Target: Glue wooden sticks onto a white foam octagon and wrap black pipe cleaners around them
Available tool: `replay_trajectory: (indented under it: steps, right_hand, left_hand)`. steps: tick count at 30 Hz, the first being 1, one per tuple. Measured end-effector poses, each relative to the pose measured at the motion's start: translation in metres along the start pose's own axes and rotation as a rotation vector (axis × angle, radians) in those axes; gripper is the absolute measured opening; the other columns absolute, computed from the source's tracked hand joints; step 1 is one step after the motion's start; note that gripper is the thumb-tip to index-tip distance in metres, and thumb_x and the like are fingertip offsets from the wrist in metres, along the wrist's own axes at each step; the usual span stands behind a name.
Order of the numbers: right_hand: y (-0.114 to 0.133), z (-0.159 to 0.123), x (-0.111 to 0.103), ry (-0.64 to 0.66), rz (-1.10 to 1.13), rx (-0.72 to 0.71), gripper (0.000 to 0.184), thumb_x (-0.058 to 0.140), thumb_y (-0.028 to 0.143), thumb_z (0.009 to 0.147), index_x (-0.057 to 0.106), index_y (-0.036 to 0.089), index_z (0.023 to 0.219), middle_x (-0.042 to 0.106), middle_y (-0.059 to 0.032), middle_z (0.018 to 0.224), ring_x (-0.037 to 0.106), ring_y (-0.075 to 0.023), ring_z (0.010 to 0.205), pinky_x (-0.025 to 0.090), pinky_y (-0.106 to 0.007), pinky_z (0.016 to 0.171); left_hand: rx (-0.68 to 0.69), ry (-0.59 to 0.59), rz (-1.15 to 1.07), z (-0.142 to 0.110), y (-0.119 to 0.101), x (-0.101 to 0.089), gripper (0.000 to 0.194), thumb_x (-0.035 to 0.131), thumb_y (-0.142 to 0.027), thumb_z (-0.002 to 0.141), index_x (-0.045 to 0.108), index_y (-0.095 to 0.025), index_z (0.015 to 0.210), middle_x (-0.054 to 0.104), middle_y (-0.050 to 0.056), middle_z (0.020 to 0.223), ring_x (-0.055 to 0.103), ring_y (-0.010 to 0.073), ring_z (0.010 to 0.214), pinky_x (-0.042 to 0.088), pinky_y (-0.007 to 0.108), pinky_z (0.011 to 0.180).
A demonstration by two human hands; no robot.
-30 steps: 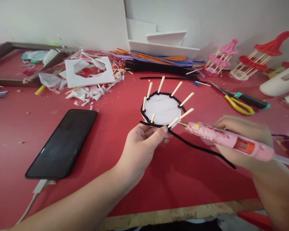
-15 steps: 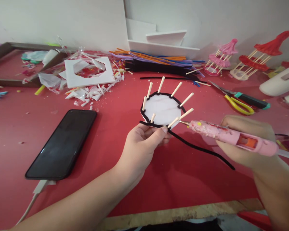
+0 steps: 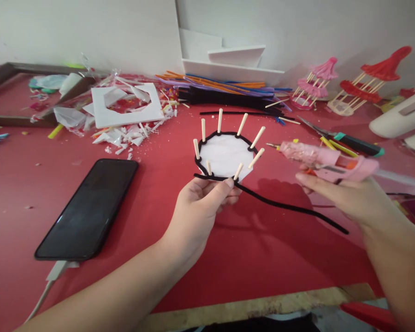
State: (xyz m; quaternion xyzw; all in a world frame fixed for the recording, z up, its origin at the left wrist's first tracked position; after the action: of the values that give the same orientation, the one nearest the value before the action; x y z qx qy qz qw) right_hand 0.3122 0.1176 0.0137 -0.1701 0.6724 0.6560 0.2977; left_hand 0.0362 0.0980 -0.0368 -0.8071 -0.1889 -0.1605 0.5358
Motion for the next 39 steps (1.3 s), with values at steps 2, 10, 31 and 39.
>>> replay_trajectory:
  steps: [2, 10, 31, 39]
  right_hand:
    - [-0.012, 0.006, 0.007, 0.073, 0.218, 0.114, 0.027, 0.075, 0.04, 0.07, 0.057, 0.02, 0.065, 0.055, 0.0004, 0.06, 0.05, -0.0142, 0.059, 0.04, -0.03, 0.056]
    - [-0.006, 0.018, 0.003, 0.048, 0.531, 0.072, 0.026, 0.069, 0.017, 0.057, 0.055, 0.022, 0.078, 0.062, -0.0002, 0.082, 0.058, -0.0124, 0.071, 0.047, -0.027, 0.063]
    - [0.055, -0.009, -0.007, -0.148, -0.406, -0.565, 0.033, 0.057, 0.014, 0.074, 0.07, 0.023, 0.103, 0.063, -0.0096, 0.111, 0.059, -0.0306, 0.109, 0.044, -0.051, 0.096]
    - [0.104, -0.069, 0.048, 0.235, -0.226, -0.699, 0.014, 0.07, 0.03, 0.085, 0.066, 0.028, 0.098, 0.075, 0.001, 0.087, 0.071, -0.016, 0.075, 0.056, -0.026, 0.065]
  left_hand:
    - [-0.005, -0.008, -0.006, 0.0, 0.0, -0.001, 0.007, 0.079, -0.021, 0.077, 0.074, -0.016, 0.075, 0.071, -0.002, 0.068, 0.067, 0.007, 0.064, 0.057, 0.015, 0.066]
    - [-0.035, 0.015, -0.033, -0.001, 0.001, 0.002, 0.006, 0.079, -0.02, 0.077, 0.074, -0.016, 0.076, 0.072, -0.001, 0.069, 0.067, 0.007, 0.065, 0.056, 0.016, 0.067]
    - [0.011, 0.059, 0.039, -0.003, -0.002, 0.006, 0.008, 0.078, -0.023, 0.078, 0.073, -0.017, 0.081, 0.072, -0.001, 0.071, 0.066, 0.0076, 0.066, 0.055, 0.017, 0.068]
    - [0.114, 0.103, 0.244, -0.006, -0.012, 0.015, 0.012, 0.079, -0.025, 0.077, 0.072, -0.017, 0.083, 0.073, 0.001, 0.074, 0.067, 0.0116, 0.067, 0.055, 0.022, 0.067]
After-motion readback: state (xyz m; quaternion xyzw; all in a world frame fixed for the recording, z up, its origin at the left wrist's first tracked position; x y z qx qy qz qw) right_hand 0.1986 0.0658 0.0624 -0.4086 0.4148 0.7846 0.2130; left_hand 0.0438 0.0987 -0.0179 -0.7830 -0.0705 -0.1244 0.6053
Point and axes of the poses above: each hand's wrist, its own z-axis towards the middle knuckle, its own x-axis out of the palm, y = z × x, the point moved 10 cm from there along z, towards the middle knuckle
